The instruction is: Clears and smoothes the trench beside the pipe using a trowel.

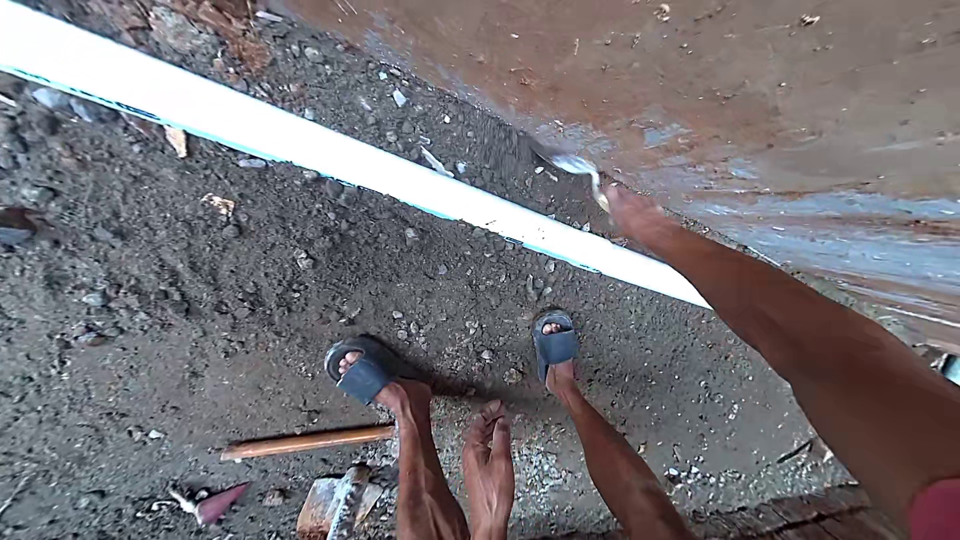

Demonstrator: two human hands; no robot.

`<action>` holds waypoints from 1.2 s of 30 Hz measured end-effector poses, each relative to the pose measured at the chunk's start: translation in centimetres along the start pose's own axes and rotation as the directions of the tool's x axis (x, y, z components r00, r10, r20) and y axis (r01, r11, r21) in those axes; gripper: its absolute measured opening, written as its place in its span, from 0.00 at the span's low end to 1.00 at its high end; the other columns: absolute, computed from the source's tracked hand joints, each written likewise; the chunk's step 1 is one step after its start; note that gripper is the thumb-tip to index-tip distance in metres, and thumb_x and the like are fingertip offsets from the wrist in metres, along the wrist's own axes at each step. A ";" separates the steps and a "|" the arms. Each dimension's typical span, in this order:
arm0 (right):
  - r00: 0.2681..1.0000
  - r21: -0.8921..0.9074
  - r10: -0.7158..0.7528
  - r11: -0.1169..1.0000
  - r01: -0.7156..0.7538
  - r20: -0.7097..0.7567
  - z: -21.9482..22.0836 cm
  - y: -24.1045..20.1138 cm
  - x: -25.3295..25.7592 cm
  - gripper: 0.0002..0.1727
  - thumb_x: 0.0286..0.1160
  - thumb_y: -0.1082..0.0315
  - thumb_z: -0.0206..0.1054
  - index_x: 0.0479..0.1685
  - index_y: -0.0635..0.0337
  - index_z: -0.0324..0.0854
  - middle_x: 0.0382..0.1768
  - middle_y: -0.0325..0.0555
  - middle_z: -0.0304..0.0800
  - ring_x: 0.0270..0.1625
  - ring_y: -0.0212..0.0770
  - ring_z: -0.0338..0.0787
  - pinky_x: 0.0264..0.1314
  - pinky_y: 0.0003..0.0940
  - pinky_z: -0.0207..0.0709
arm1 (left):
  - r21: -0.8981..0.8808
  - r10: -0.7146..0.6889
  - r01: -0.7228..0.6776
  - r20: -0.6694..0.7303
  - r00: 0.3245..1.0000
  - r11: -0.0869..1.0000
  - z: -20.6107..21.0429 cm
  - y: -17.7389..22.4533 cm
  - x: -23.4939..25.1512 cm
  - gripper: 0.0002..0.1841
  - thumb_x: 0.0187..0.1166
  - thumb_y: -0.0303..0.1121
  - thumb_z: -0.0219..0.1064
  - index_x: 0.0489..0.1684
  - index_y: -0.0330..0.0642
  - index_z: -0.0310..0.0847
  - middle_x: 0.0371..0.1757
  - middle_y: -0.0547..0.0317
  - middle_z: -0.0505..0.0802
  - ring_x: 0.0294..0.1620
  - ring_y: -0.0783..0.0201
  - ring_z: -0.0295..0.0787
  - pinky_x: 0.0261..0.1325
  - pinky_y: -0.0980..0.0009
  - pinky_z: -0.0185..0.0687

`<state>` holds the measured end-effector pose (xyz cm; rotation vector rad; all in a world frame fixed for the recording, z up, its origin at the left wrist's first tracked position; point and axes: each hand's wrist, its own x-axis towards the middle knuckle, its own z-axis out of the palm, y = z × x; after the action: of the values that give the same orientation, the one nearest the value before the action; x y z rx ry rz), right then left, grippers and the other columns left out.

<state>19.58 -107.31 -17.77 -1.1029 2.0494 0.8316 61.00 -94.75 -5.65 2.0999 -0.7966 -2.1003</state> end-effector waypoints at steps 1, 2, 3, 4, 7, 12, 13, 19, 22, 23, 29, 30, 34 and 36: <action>0.999 -0.050 0.049 0.998 -0.048 0.019 0.2 2.6 -1.0 0.32 0.82 0.71 0.64 0.86 0.61 0.62 0.66 0.75 0.83 0.65 0.79 0.85 0.61 0.78 0.76 | -0.002 0.000 0.000 0.005 1.000 1.000 0.7 -0.4 -0.1 0.17 0.82 0.27 0.56 0.63 0.26 0.81 0.58 0.43 0.92 0.58 0.65 0.89 0.66 0.68 0.81; 0.995 -0.092 0.085 0.992 -0.080 0.049 -0.2 4.5 -2.1 0.30 0.84 0.71 0.62 0.85 0.62 0.62 0.67 0.76 0.82 0.66 0.79 0.84 0.63 0.77 0.76 | -0.003 0.003 -0.003 0.009 1.000 1.000 1.3 -0.6 -0.1 0.18 0.82 0.28 0.57 0.63 0.26 0.81 0.58 0.42 0.92 0.59 0.63 0.89 0.67 0.66 0.81; 0.990 -0.136 0.114 0.985 -0.102 0.083 -0.9 5.8 -2.9 0.30 0.87 0.69 0.61 0.87 0.62 0.60 0.68 0.76 0.82 0.69 0.78 0.83 0.65 0.75 0.74 | -0.004 0.011 -0.011 0.007 1.000 1.000 1.9 -0.8 0.0 0.18 0.82 0.28 0.56 0.63 0.26 0.81 0.59 0.42 0.91 0.59 0.62 0.89 0.67 0.65 0.81; 0.987 -0.160 0.124 0.981 -0.107 0.102 -1.5 6.5 -3.5 0.31 0.87 0.67 0.61 0.87 0.61 0.60 0.67 0.76 0.82 0.69 0.78 0.82 0.66 0.75 0.74 | -0.006 0.015 -0.015 0.001 1.000 1.000 2.4 -1.1 0.1 0.18 0.82 0.29 0.56 0.63 0.26 0.81 0.59 0.42 0.91 0.59 0.61 0.89 0.67 0.64 0.81; 0.999 -0.074 -0.025 0.997 0.028 0.046 -3.3 3.5 -3.3 0.32 0.84 0.65 0.64 0.87 0.59 0.61 0.59 0.77 0.86 0.62 0.79 0.86 0.59 0.76 0.76 | 0.001 0.026 -0.026 -0.026 0.999 1.000 4.2 -2.9 0.4 0.18 0.82 0.29 0.55 0.62 0.26 0.81 0.58 0.42 0.92 0.58 0.62 0.90 0.66 0.65 0.82; 0.970 -0.006 -0.242 0.970 0.242 -0.022 -5.7 -6.1 1.9 0.31 0.83 0.65 0.63 0.87 0.54 0.62 0.62 0.73 0.85 0.66 0.77 0.84 0.62 0.75 0.75 | 0.072 -0.036 0.039 -0.039 0.999 0.997 7.5 -6.2 1.0 0.18 0.84 0.28 0.56 0.65 0.25 0.80 0.59 0.39 0.91 0.58 0.58 0.90 0.66 0.61 0.82; 0.967 -0.002 -0.255 0.967 0.255 0.002 -4.5 -5.4 2.2 0.31 0.84 0.66 0.63 0.86 0.54 0.62 0.61 0.73 0.86 0.65 0.77 0.85 0.62 0.76 0.76 | 0.082 -0.047 0.052 -0.053 0.997 0.995 7.9 -6.7 1.0 0.17 0.85 0.28 0.57 0.65 0.26 0.80 0.58 0.40 0.91 0.57 0.58 0.90 0.66 0.61 0.82; 0.979 -0.089 -0.156 0.982 0.169 0.135 6.6 11.4 -3.2 0.26 0.82 0.72 0.62 0.80 0.57 0.67 0.52 0.71 0.89 0.56 0.76 0.89 0.53 0.72 0.80 | 0.152 -0.017 0.025 -0.052 0.999 0.988 10.6 -7.2 0.6 0.17 0.85 0.29 0.57 0.63 0.27 0.82 0.58 0.41 0.92 0.59 0.57 0.90 0.67 0.57 0.81; 0.973 -0.070 -0.060 0.995 0.077 0.224 7.6 14.8 -4.7 0.31 0.84 0.64 0.63 0.86 0.57 0.63 0.59 0.72 0.87 0.63 0.75 0.86 0.62 0.72 0.77 | 0.173 0.003 0.004 -0.040 0.999 0.985 11.9 -6.3 0.1 0.16 0.85 0.29 0.57 0.62 0.29 0.83 0.58 0.44 0.92 0.59 0.59 0.90 0.67 0.59 0.81; 0.970 -0.046 -0.079 0.995 0.092 0.231 6.8 14.5 -4.6 0.32 0.86 0.61 0.62 0.88 0.56 0.61 0.60 0.72 0.87 0.64 0.75 0.86 0.63 0.71 0.76 | 0.163 0.010 -0.005 -0.034 0.999 0.987 12.6 -5.9 -0.1 0.16 0.85 0.29 0.57 0.63 0.29 0.82 0.58 0.44 0.92 0.59 0.59 0.89 0.67 0.58 0.81; 0.926 0.126 -0.378 0.920 0.372 0.027 -2.7 0.6 -1.3 0.35 0.77 0.65 0.67 0.85 0.63 0.62 0.61 0.75 0.84 0.64 0.75 0.86 0.60 0.74 0.76 | 0.078 0.199 -0.208 0.110 0.974 0.975 16.9 0.6 -5.2 0.17 0.82 0.29 0.58 0.63 0.29 0.84 0.64 0.44 0.90 0.64 0.59 0.88 0.72 0.61 0.82; 0.910 0.136 -0.415 0.901 0.411 0.000 -4.4 -2.5 -0.7 0.35 0.77 0.66 0.67 0.84 0.65 0.63 0.63 0.76 0.83 0.66 0.76 0.84 0.62 0.74 0.75 | 0.081 0.244 -0.256 0.138 0.960 0.963 17.1 2.0 -6.9 0.18 0.82 0.29 0.59 0.63 0.28 0.84 0.64 0.42 0.90 0.65 0.57 0.89 0.72 0.59 0.82; 0.853 0.164 -0.507 0.838 0.521 -0.121 -9.4 -14.3 -0.9 0.34 0.79 0.65 0.68 0.85 0.63 0.66 0.70 0.73 0.80 0.75 0.74 0.78 0.72 0.74 0.69 | 0.081 0.398 -0.420 0.199 0.895 0.904 16.3 6.2 -11.8 0.19 0.80 0.29 0.58 0.61 0.22 0.84 0.60 0.38 0.92 0.64 0.54 0.89 0.74 0.58 0.79; 0.842 0.165 -0.520 0.826 0.539 -0.142 -10.2 -18.3 -1.4 0.36 0.77 0.67 0.69 0.87 0.61 0.63 0.74 0.74 0.76 0.77 0.75 0.76 0.72 0.74 0.69 | -0.009 0.439 -0.442 0.126 0.889 0.897 16.5 5.8 -11.6 0.19 0.82 0.28 0.56 0.59 0.20 0.83 0.58 0.38 0.92 0.62 0.59 0.89 0.73 0.63 0.78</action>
<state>33.51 -122.71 -14.74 -1.5151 1.7064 0.2900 44.30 -90.07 6.20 1.6030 -1.1836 -1.9842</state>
